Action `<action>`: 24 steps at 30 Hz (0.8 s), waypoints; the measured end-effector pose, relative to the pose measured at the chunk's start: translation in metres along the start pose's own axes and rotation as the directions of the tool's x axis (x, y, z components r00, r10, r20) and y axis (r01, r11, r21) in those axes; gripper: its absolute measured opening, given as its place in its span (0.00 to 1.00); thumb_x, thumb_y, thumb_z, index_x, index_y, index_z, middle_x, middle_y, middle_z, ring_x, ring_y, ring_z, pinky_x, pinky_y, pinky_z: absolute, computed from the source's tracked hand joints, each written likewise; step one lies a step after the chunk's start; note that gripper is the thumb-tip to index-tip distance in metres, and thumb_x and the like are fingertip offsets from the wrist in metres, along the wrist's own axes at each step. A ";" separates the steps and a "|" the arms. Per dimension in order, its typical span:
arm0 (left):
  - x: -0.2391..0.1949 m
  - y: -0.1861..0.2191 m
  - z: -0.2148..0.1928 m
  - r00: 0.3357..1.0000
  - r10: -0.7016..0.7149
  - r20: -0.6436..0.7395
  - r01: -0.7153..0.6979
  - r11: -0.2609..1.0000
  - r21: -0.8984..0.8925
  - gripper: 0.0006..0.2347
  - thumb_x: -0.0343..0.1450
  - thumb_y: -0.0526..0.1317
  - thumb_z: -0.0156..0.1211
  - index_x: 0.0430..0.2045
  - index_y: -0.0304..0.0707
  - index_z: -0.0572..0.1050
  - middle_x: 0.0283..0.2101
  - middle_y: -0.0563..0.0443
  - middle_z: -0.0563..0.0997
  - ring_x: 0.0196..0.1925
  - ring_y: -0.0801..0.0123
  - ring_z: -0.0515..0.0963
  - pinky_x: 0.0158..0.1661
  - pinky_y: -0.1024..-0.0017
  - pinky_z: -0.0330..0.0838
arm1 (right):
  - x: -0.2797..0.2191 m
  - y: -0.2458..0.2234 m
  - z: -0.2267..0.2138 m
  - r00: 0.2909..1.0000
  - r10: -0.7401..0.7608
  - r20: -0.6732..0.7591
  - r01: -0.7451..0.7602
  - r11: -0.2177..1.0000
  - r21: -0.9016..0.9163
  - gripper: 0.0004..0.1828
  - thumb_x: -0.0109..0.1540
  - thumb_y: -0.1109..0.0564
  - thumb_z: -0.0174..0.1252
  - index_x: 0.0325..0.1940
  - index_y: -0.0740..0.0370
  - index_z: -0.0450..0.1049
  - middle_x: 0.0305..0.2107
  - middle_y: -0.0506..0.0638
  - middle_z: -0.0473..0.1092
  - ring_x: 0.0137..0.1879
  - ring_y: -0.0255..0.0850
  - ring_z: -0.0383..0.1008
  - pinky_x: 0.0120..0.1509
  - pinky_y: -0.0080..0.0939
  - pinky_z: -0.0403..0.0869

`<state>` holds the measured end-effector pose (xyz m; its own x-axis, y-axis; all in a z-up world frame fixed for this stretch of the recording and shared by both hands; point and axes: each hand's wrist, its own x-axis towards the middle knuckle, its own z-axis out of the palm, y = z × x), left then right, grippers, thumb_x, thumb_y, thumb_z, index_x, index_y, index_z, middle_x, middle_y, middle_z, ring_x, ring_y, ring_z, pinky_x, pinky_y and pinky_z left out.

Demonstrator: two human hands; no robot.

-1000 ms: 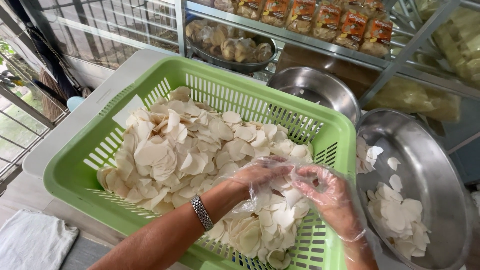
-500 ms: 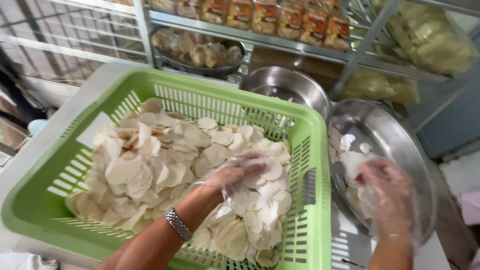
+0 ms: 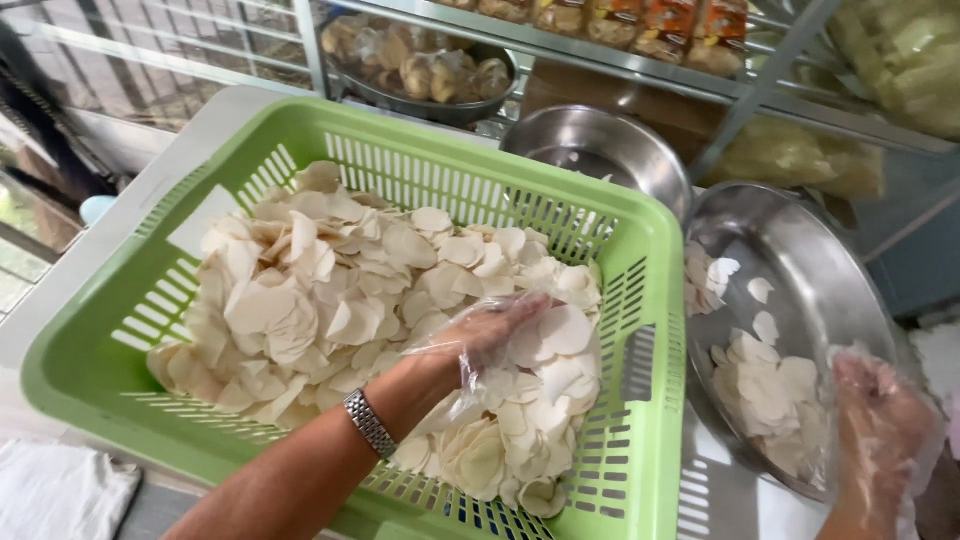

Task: The person picks thin white food slices from a green basket and transfers them into a metal bowl. The person wears clear gloves and handles the slices one by one or in small handfuls.

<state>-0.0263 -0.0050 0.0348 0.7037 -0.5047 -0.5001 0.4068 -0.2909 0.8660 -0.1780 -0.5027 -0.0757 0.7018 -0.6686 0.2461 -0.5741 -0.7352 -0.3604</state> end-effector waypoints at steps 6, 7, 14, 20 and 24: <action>0.051 -0.042 0.002 0.967 0.124 0.225 -0.030 0.924 -0.381 0.27 0.71 0.59 0.44 0.53 0.38 0.75 0.57 0.35 0.78 0.54 0.47 0.77 0.51 0.54 0.72 | -0.108 -0.225 -0.042 0.843 -0.535 -0.055 0.506 0.754 0.419 0.13 0.66 0.52 0.60 0.53 0.57 0.78 0.47 0.50 0.77 0.52 0.41 0.77 0.57 0.38 0.75; 0.043 -0.036 0.000 0.963 0.142 0.230 -0.059 0.941 -0.333 0.27 0.72 0.58 0.40 0.55 0.37 0.74 0.64 0.35 0.74 0.62 0.46 0.74 0.63 0.53 0.68 | -0.114 -0.251 -0.042 0.618 -0.783 -0.066 0.720 0.530 0.448 0.14 0.60 0.58 0.62 0.51 0.56 0.77 0.53 0.52 0.75 0.59 0.43 0.76 0.68 0.39 0.76; 0.051 -0.048 0.000 0.956 0.157 0.246 -0.033 0.896 -0.444 0.28 0.71 0.57 0.48 0.54 0.30 0.70 0.53 0.30 0.77 0.49 0.44 0.78 0.50 0.50 0.77 | -0.120 -0.270 -0.003 0.371 -0.928 0.043 0.870 0.363 0.334 0.25 0.58 0.51 0.65 0.59 0.54 0.75 0.60 0.50 0.72 0.64 0.41 0.73 0.66 0.43 0.75; 0.047 -0.045 0.004 0.975 0.121 0.187 -0.091 0.983 -0.160 0.36 0.67 0.61 0.43 0.69 0.39 0.59 0.77 0.41 0.51 0.78 0.49 0.50 0.70 0.44 0.46 | -0.123 -0.251 0.002 0.455 -0.889 -0.047 0.870 0.433 0.235 0.15 0.59 0.62 0.64 0.49 0.70 0.77 0.47 0.62 0.77 0.50 0.49 0.82 0.49 0.38 0.84; 0.051 -0.047 0.001 0.949 0.142 0.281 -0.014 0.911 -0.412 0.21 0.74 0.54 0.48 0.51 0.37 0.77 0.51 0.36 0.78 0.41 0.55 0.77 0.35 0.65 0.75 | -0.134 -0.273 -0.048 0.992 -0.128 -0.017 0.124 0.900 0.417 0.11 0.67 0.54 0.62 0.53 0.55 0.79 0.44 0.51 0.79 0.46 0.42 0.80 0.47 0.40 0.78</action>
<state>-0.0101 -0.0180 -0.0317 0.5621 -0.7485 -0.3519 0.6005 0.0767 0.7959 -0.1354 -0.2171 0.0328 0.7624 -0.5705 0.3053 -0.2540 -0.6979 -0.6696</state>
